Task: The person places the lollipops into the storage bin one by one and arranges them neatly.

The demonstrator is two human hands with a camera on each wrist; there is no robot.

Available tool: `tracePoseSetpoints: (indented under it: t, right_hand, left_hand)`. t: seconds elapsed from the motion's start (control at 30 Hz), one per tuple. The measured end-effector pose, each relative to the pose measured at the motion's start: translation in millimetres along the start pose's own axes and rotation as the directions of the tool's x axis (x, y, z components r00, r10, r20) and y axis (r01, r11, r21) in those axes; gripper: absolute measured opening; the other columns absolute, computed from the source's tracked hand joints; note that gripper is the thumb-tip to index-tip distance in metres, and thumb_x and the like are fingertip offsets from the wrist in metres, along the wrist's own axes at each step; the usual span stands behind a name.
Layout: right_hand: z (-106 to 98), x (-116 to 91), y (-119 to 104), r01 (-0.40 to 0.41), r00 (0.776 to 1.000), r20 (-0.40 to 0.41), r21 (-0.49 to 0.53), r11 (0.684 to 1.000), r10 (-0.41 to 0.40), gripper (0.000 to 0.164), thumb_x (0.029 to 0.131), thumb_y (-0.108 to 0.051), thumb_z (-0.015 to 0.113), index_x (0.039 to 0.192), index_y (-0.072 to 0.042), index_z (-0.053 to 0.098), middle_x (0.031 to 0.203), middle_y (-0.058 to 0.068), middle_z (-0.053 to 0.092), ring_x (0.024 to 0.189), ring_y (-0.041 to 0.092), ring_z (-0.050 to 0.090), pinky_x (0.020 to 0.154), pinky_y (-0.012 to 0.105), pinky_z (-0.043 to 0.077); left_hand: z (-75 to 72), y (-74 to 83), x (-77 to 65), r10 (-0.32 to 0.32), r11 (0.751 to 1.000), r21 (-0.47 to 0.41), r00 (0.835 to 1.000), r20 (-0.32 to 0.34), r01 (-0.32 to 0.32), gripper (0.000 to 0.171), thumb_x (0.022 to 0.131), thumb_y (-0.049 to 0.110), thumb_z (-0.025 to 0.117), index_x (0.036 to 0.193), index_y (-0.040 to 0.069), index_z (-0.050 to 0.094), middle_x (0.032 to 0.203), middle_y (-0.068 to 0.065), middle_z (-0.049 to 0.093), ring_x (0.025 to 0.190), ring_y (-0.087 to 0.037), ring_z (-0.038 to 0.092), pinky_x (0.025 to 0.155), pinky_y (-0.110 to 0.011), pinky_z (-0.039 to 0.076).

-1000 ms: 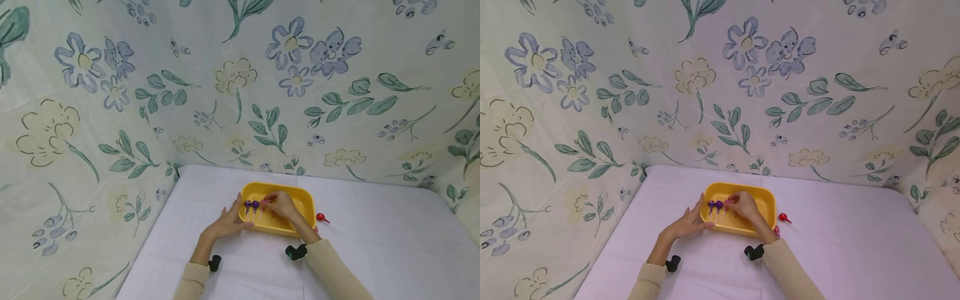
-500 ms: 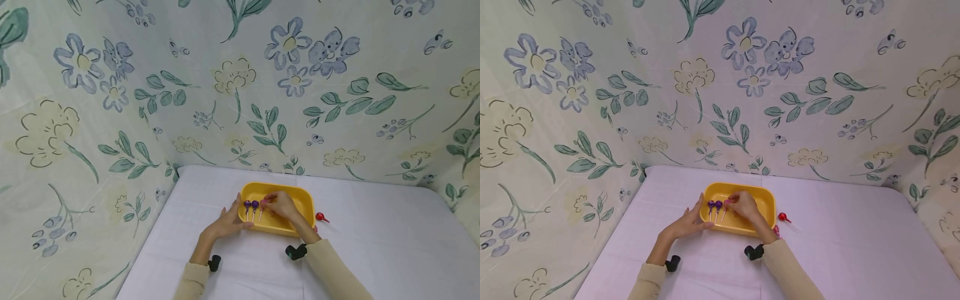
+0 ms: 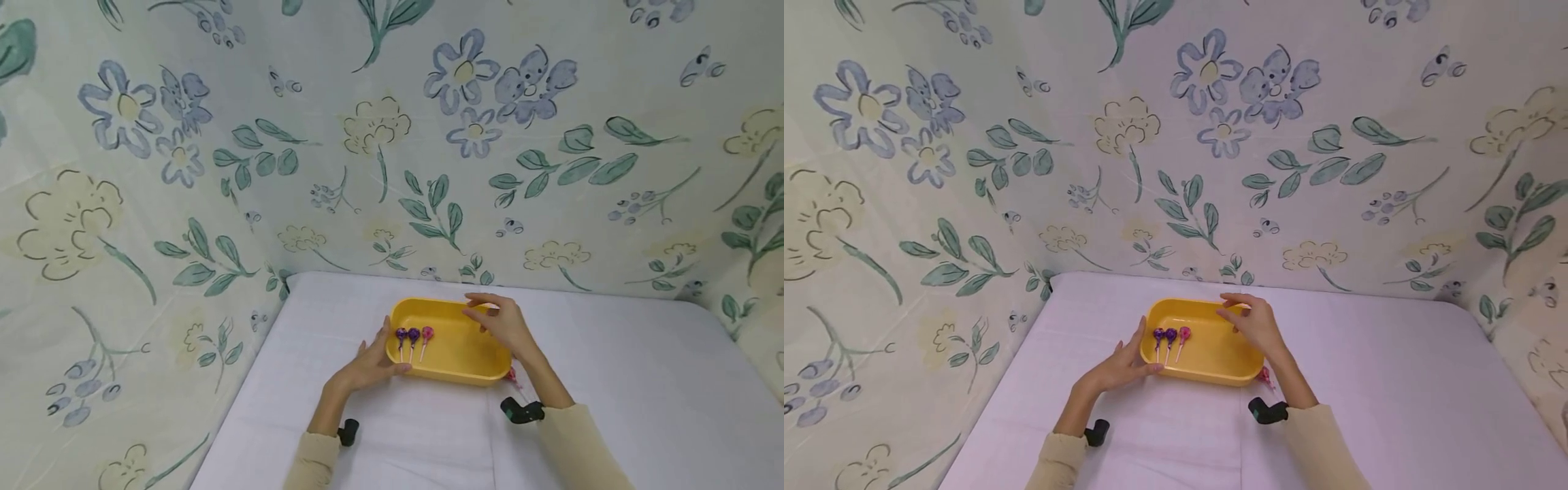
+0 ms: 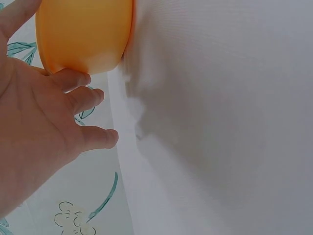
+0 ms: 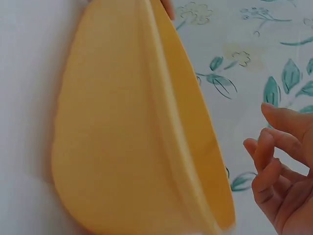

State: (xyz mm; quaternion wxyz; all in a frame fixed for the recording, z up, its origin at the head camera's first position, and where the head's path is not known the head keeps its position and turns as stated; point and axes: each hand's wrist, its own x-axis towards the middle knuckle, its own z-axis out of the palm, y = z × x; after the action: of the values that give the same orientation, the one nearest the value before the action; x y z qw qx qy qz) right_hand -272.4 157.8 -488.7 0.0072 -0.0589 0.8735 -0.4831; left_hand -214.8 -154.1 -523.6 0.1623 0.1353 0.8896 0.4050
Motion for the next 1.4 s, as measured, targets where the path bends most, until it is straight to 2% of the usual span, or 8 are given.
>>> tracePoseSetpoints:
  t: [0.2,0.4,0.63,0.77,0.87,1.0,1.2,1.4]
  right_hand:
    - [-44,-13,32,-0.027,0.994,-0.108,-0.051,0.998,0.021,0.047,0.103,-0.025,0.067,0.146,-0.01,0.058,0.126,0.024,0.067,0.065,0.038,0.061,0.051,0.019,0.048]
    - [-63,-27,70,-0.114,0.992,-0.072,-0.08,0.99,0.108,0.049,0.103,-0.027,0.066,0.148,-0.01,0.057,0.129,0.024,0.065,0.066,0.032,0.059,0.055,0.02,0.047]
    - [-70,-43,97,-0.136,0.986,0.076,-0.139,0.981,0.148,0.045,0.102,-0.026,0.067,0.143,-0.009,0.061,0.125,0.021,0.067,0.086,0.023,0.063,0.072,0.023,0.06]
    - [-72,-50,107,-0.127,0.976,0.158,-0.135,0.983,0.148,0.042,0.099,-0.024,0.07,0.138,-0.009,0.066,0.114,0.016,0.069,0.087,0.021,0.06,0.069,0.021,0.059]
    - [-70,-50,113,-0.106,0.973,0.189,-0.143,0.984,0.132,0.039,0.099,-0.021,0.071,0.136,-0.009,0.068,0.118,0.016,0.07,0.091,0.022,0.058,0.069,0.018,0.056]
    - [-70,-50,115,-0.067,0.971,0.216,-0.147,0.987,0.098,0.039,0.098,-0.021,0.072,0.135,-0.008,0.069,0.131,0.019,0.07,0.1,0.024,0.058,0.073,0.016,0.054]
    - [-66,-51,114,-0.036,0.974,0.216,-0.134,0.99,0.065,0.042,0.095,-0.022,0.075,0.134,-0.008,0.069,0.111,0.012,0.073,0.092,0.02,0.057,0.065,0.019,0.053]
    - [-61,-49,117,0.058,0.986,0.165,-0.15,0.987,-0.033,0.034,0.092,-0.016,0.079,0.125,-0.011,0.076,0.112,0.009,0.071,0.085,0.016,0.053,0.064,0.018,0.05]
  left_hand:
    - [2.0,0.7,-0.3,0.002,1.0,0.0,1.0,0.001,-0.002,0.111,0.096,0.052,0.069,0.167,0.015,-0.009,0.175,-0.01,0.002,0.163,-0.03,0.007,0.13,-0.063,-0.005]
    - [3.2,-1.4,1.4,0.019,1.0,-0.001,1.0,-0.007,-0.019,0.109,0.097,0.048,0.068,0.166,0.012,-0.008,0.175,-0.013,0.003,0.163,-0.032,0.008,0.13,-0.065,-0.004]
    - [3.7,-4.1,1.9,0.017,1.0,-0.007,1.0,-0.006,-0.017,0.109,0.097,0.049,0.068,0.167,0.013,-0.008,0.175,-0.012,0.003,0.163,-0.032,0.007,0.129,-0.065,-0.004]
    - [4.3,-4.5,-0.5,0.015,1.0,-0.008,1.0,0.002,-0.015,0.108,0.097,0.049,0.068,0.167,0.014,-0.008,0.175,-0.011,0.001,0.163,-0.031,0.006,0.13,-0.064,-0.005]
    - [3.5,-4.8,0.4,0.018,1.0,0.001,1.0,0.0,-0.018,0.108,0.098,0.05,0.067,0.167,0.015,-0.008,0.175,-0.01,0.001,0.163,-0.029,0.006,0.13,-0.064,-0.005]
    - [3.1,-4.7,2.0,0.021,1.0,0.008,1.0,-0.011,-0.021,0.108,0.097,0.051,0.067,0.167,0.015,-0.008,0.175,-0.01,0.002,0.163,-0.029,0.006,0.13,-0.064,-0.004]
    - [3.5,-4.3,2.1,0.017,1.0,0.009,1.0,-0.012,-0.017,0.109,0.097,0.051,0.067,0.167,0.014,-0.008,0.175,-0.01,0.002,0.163,-0.029,0.007,0.13,-0.064,-0.004]
    - [2.7,-2.5,0.8,0.009,1.0,0.006,1.0,-0.007,-0.009,0.108,0.097,0.05,0.068,0.167,0.016,-0.008,0.175,-0.009,0.001,0.163,-0.028,0.006,0.13,-0.063,-0.005]
